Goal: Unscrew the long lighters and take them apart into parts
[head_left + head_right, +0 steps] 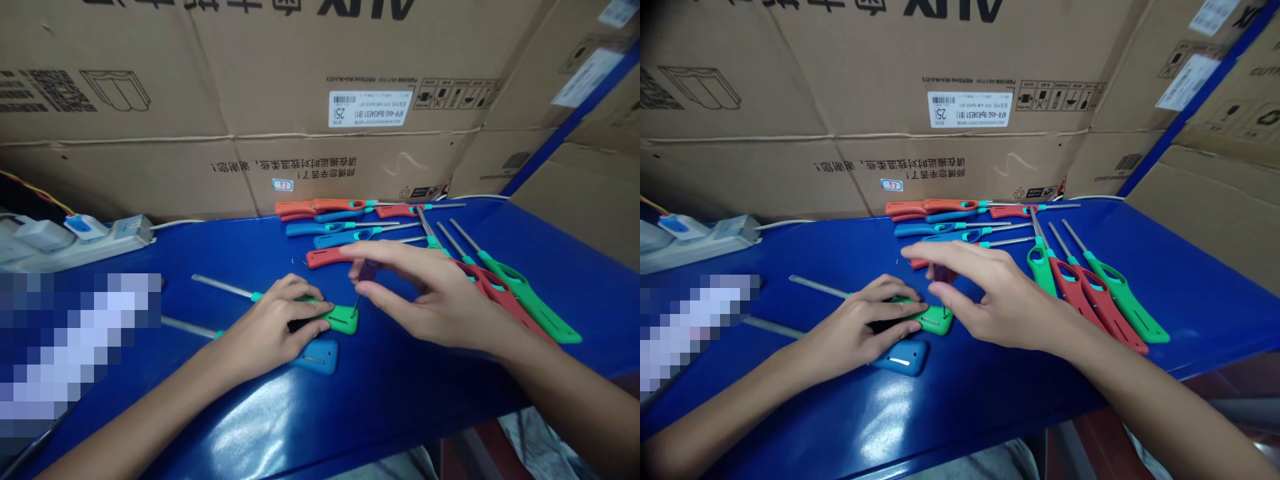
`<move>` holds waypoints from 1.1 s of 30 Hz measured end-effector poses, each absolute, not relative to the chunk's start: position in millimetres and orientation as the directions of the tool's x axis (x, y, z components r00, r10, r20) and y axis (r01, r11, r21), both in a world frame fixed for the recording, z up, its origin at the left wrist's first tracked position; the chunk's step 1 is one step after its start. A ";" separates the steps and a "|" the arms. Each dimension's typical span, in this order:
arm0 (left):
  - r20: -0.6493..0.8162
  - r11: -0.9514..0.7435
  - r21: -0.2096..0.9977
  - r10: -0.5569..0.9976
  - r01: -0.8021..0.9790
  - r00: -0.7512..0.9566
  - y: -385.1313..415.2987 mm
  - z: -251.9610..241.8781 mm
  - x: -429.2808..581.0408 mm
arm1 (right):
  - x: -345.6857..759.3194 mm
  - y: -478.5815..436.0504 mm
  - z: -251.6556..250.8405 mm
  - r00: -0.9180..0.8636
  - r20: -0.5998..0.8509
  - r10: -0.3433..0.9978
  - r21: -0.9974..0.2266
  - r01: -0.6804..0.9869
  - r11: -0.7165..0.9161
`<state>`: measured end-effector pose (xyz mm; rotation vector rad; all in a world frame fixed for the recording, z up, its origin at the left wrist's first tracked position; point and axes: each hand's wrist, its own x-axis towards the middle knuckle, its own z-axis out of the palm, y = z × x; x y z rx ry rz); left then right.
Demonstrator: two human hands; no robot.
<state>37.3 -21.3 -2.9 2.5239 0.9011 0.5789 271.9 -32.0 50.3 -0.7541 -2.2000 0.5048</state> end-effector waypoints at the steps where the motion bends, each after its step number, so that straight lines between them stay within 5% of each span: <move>1: 0.243 -0.715 0.488 0.662 0.500 0.709 -21.2 -2.7 37.4 | 271.8 -33.2 50.4 -0.552 0.510 0.659 -0.585 0.339 0.737; 10: 0.279 -0.742 0.468 0.640 0.481 0.716 -21.5 -1.5 36.6 | 270.6 -31.7 44.8 -0.613 0.519 0.596 -0.461 0.386 0.799; 18: 0.342 -0.767 0.455 0.619 0.452 0.707 -19.9 -3.5 38.2 | 266.4 -31.1 36.7 -0.517 0.543 0.661 -0.723 0.112 0.682; 27: 0.343 -0.777 0.426 0.613 0.465 0.712 -19.7 -1.7 39.0 | 269.2 -29.1 45.6 -0.548 0.610 0.572 -0.518 0.270 0.811; 33: 0.346 -0.777 0.430 0.613 0.460 0.711 -21.1 -1.4 38.9 | 266.5 -30.1 42.4 -0.501 0.613 0.611 -0.627 0.162 0.762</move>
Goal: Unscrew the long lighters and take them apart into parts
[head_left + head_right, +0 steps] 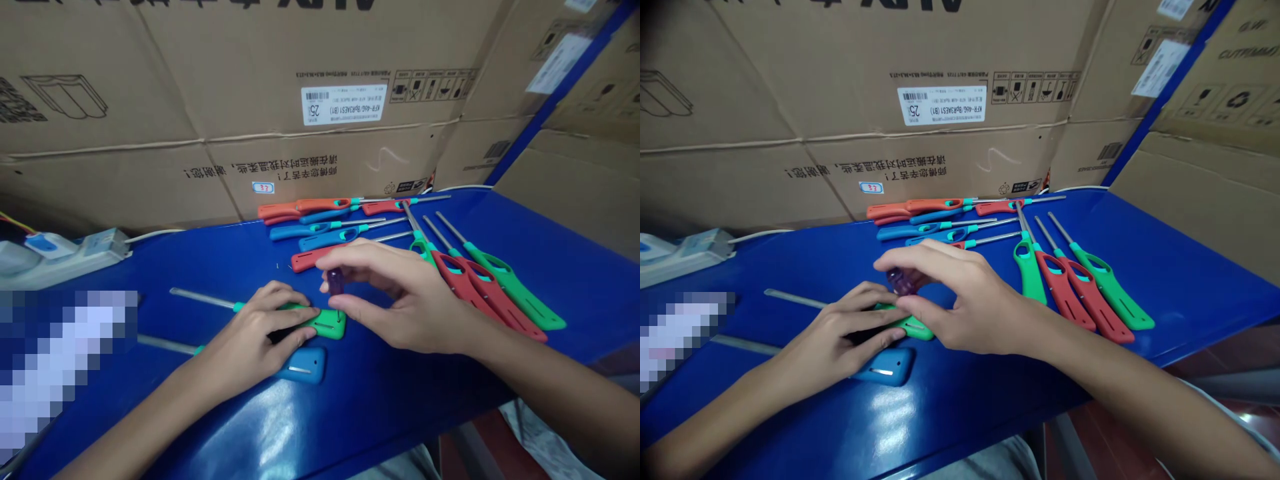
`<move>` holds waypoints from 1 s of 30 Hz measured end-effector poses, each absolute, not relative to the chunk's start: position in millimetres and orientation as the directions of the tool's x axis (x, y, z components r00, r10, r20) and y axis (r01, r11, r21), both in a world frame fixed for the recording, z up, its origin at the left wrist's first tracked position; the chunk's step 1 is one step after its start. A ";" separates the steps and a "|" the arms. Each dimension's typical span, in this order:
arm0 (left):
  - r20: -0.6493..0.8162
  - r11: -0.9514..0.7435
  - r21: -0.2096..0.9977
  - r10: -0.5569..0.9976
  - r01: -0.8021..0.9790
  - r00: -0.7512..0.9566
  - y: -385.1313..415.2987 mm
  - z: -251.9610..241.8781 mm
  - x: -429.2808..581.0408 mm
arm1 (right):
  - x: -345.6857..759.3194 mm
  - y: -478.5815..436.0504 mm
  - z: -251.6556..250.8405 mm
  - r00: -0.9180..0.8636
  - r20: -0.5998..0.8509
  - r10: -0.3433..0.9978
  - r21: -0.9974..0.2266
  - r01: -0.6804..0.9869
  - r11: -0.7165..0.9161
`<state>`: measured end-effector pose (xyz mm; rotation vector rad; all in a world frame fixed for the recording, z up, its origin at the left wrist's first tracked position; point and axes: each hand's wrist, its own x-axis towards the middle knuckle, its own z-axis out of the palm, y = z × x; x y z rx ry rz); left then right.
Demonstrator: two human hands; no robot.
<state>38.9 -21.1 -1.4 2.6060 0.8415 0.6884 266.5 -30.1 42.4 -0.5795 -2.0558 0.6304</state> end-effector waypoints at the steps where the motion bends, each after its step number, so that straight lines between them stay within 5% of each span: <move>1: 0.351 -0.779 0.427 0.611 0.459 0.709 -21.4 -1.4 38.8 | 266.1 -30.9 42.6 -0.490 0.607 0.626 -0.641 0.164 0.750; 8: 0.327 -0.774 0.422 0.616 0.472 0.717 -22.2 -1.9 37.4 | 272.2 -29.5 46.3 -0.569 0.585 0.578 -0.538 0.261 0.801; 21: 0.282 -0.765 0.393 0.628 0.510 0.725 -19.2 -1.5 35.0 | 280.3 -23.6 42.2 -0.601 0.496 0.626 -0.528 0.364 0.768; 30: 0.252 -0.758 0.422 0.625 0.497 0.739 -19.2 -2.8 32.5 | 280.3 -17.6 34.7 -0.437 0.539 0.720 -0.722 0.200 0.662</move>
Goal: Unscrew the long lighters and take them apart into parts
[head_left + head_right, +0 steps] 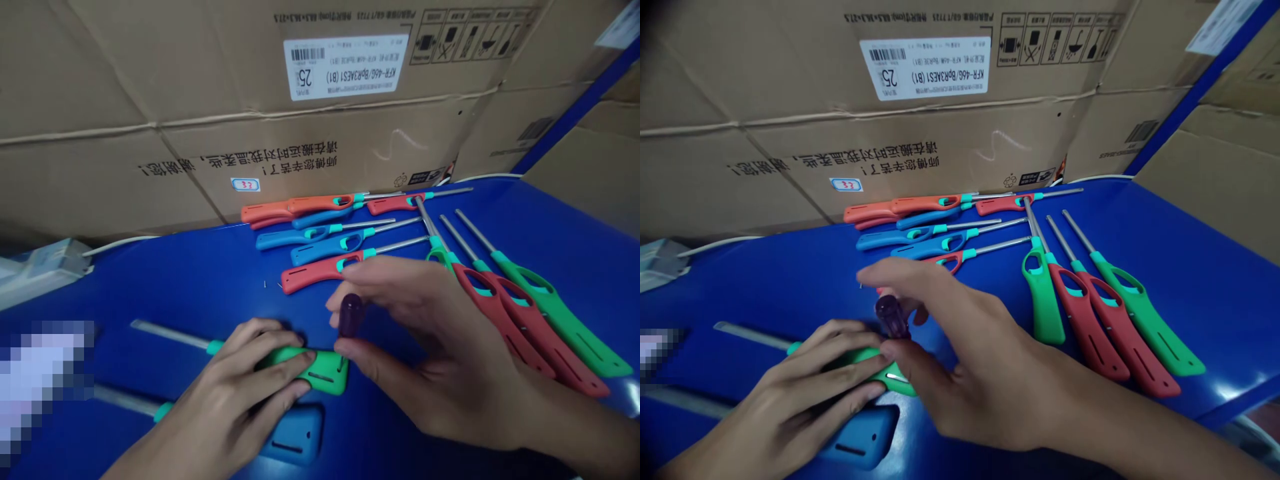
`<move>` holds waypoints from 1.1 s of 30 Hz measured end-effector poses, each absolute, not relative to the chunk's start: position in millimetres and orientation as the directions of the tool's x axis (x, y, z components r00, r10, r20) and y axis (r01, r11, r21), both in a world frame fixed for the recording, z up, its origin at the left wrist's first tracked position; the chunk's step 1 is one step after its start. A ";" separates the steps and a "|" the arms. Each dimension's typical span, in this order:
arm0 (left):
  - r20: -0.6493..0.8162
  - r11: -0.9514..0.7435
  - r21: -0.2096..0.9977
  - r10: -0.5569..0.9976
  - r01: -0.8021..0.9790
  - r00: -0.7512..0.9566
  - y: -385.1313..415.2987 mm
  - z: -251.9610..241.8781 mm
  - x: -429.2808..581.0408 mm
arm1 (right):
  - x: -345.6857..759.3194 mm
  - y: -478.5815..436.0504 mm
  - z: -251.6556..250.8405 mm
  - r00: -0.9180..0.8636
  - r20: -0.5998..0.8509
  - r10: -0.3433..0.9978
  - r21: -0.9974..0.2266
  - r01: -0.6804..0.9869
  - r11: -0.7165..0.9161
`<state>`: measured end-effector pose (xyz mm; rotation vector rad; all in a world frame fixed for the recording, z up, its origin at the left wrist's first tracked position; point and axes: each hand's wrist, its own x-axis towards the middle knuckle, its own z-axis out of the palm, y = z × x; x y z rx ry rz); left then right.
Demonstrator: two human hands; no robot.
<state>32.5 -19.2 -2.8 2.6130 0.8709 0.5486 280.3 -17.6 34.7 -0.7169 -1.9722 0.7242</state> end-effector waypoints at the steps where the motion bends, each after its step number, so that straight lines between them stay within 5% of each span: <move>1: 0.254 -0.758 0.422 0.625 0.497 0.738 -19.2 -3.2 32.3 | 280.5 -19.0 35.9 -0.444 0.527 0.725 -0.739 0.181 0.648; 12: 0.286 -0.757 0.426 0.632 0.495 0.720 -18.6 -3.3 35.3 | 281.8 -19.3 44.8 -0.568 0.500 0.653 -0.703 0.173 0.689; 33: 0.291 -0.750 0.463 0.632 0.472 0.718 -18.0 0.8 38.4 | 274.6 -18.0 40.8 -0.450 0.652 0.610 -0.583 0.216 0.783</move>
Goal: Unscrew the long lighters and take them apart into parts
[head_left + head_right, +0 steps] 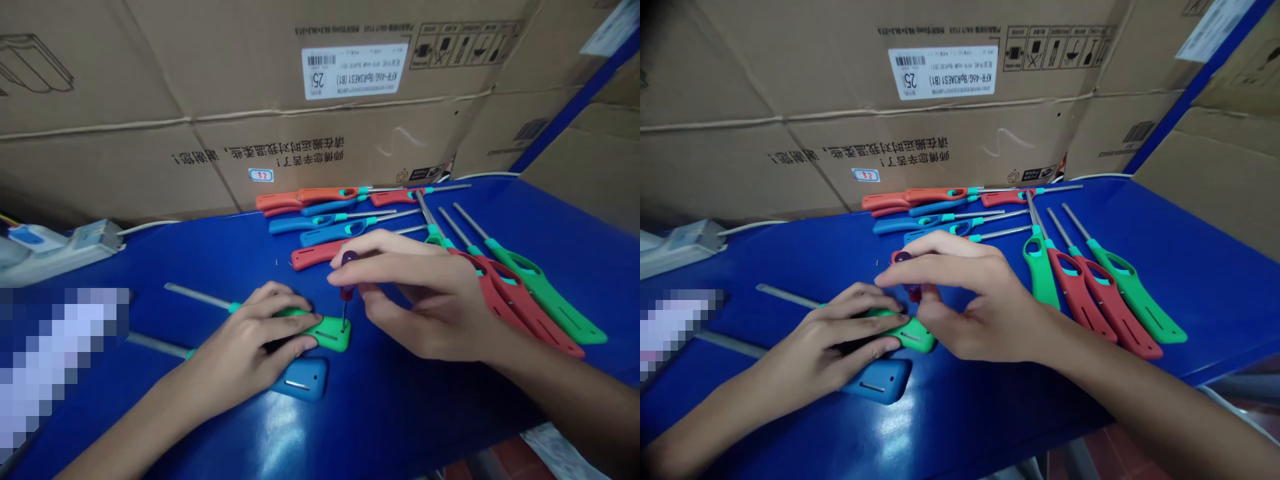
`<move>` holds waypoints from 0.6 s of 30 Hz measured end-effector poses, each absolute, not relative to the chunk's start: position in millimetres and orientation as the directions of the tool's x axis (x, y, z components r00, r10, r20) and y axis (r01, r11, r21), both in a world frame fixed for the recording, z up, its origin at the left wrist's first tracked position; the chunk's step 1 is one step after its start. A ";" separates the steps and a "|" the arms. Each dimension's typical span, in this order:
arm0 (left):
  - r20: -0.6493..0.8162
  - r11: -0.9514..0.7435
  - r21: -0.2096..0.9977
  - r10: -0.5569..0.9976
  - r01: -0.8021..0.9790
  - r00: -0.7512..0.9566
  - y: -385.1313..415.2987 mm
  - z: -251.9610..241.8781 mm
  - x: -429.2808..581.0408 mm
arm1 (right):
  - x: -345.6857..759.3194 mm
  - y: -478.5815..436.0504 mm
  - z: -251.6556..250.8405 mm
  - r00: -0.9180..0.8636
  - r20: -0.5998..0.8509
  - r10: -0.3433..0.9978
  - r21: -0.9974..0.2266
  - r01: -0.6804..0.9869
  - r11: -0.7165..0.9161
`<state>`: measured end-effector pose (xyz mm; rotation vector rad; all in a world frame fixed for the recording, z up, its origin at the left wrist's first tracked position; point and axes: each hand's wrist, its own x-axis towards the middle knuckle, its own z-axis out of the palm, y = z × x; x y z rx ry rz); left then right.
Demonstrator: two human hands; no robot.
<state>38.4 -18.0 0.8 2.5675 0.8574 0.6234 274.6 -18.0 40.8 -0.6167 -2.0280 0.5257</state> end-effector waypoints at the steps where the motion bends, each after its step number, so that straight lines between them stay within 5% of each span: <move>1: 0.291 -0.750 0.470 0.629 0.465 0.721 -17.7 0.9 38.5 | 274.3 -17.9 39.8 -0.447 0.658 0.606 -0.582 0.209 0.786; 11: 0.285 -0.750 0.478 0.625 0.458 0.726 -18.5 -0.5 37.1 | 263.3 -24.5 22.2 -0.338 0.575 0.745 -0.787 0.019 0.616; 18: 0.231 -0.731 0.495 0.632 0.470 0.740 -20.1 3.5 35.5 | 268.0 -22.2 32.9 -0.364 0.696 0.618 -0.591 0.197 0.782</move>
